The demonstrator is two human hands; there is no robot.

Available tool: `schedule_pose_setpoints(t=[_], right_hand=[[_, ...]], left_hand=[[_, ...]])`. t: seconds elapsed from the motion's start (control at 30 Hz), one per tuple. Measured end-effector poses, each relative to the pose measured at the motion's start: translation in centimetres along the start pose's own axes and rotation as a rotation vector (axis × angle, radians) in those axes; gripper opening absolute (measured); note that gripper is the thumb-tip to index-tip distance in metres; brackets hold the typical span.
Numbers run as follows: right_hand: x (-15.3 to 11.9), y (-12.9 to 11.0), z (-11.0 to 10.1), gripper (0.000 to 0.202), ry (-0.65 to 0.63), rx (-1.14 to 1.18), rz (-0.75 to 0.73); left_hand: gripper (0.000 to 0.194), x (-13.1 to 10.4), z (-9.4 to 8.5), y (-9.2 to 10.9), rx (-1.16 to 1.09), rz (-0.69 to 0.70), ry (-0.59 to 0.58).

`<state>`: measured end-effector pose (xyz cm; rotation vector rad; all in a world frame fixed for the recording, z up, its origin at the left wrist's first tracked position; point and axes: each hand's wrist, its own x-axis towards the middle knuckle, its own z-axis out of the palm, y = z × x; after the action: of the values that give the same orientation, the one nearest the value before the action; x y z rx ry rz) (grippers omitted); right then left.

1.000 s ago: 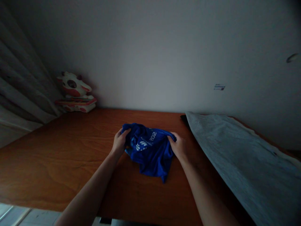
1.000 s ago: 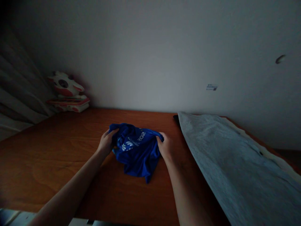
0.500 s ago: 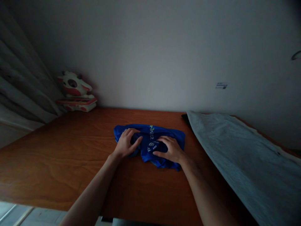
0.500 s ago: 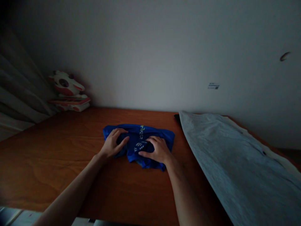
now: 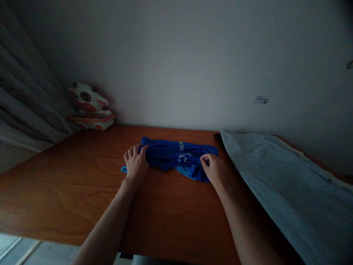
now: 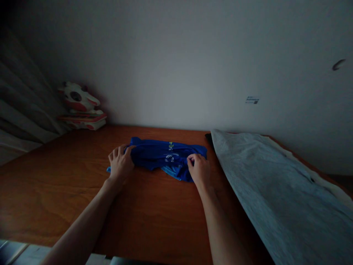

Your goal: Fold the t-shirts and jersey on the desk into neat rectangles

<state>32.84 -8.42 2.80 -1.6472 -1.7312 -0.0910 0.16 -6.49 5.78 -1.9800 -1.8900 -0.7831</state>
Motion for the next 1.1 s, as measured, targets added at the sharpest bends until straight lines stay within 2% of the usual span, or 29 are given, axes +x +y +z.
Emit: schedule_pose_setpoints(t=[0.07,0.13,0.2,0.27,0.37,0.43,0.5,0.6,0.67,0.73,0.9,1.0,1.1], right_hand=[[-0.1,-0.4,-0.1,0.029,-0.074,0.091,-0.026],[-0.3,-0.8,-0.3,0.038,-0.163,0.127,-0.071],[-0.5,-1.0,-0.4,0.049,-0.263,0.086,-0.084],[-0.6,-0.6,-0.6,0.060,-0.347,0.008,-0.044],[-0.7,0.7,-1.1,0.077,-0.423,-0.057,-0.008],[-0.7,1.6,-1.3,0.086,-0.437,-0.048,-0.070],[-0.6,2.1,-1.3,0.081,-0.415,-0.016,-0.146],[-0.4,2.6,-1.1,0.044,-0.354,0.051,-0.203],[-0.2,2.8,-0.8,0.025,-0.309,0.092,-0.202],[0.0,2.9,-0.5,0.025,-0.260,0.105,-0.152],[0.1,2.3,-0.7,0.034,-0.093,0.114,0.088],[0.4,1.7,-1.4,0.046,-0.022,0.196,0.179],[0.7,1.4,-2.0,0.055,-0.018,0.349,0.263]], left_hand=[[0.055,0.1,-0.2,-0.2,-0.022,0.026,-0.024],[0.055,0.0,-0.1,-0.1,-0.072,0.108,-0.086],[0.051,-0.3,0.4,0.1,-0.110,0.192,-0.174],[0.048,-0.5,1.1,0.1,-0.103,0.208,-0.246],[0.045,-0.5,2.0,-0.6,-0.050,0.107,-0.204],[0.049,-0.2,2.1,-1.4,-0.070,0.076,-0.133],[0.050,0.1,1.8,-2.1,-0.157,0.187,-0.162],[0.055,0.2,1.0,-2.6,-0.273,0.438,-0.382],[0.064,0.0,0.8,-2.6,-0.289,0.492,-0.489],[0.065,-0.1,0.9,-2.7,-0.288,0.466,-0.488],[0.034,0.4,1.9,-2.6,-0.357,0.334,-0.276],[0.035,0.7,1.8,-2.2,-0.475,0.156,-0.168],[0.040,0.8,1.0,-1.7,-0.546,-0.054,-0.094]])
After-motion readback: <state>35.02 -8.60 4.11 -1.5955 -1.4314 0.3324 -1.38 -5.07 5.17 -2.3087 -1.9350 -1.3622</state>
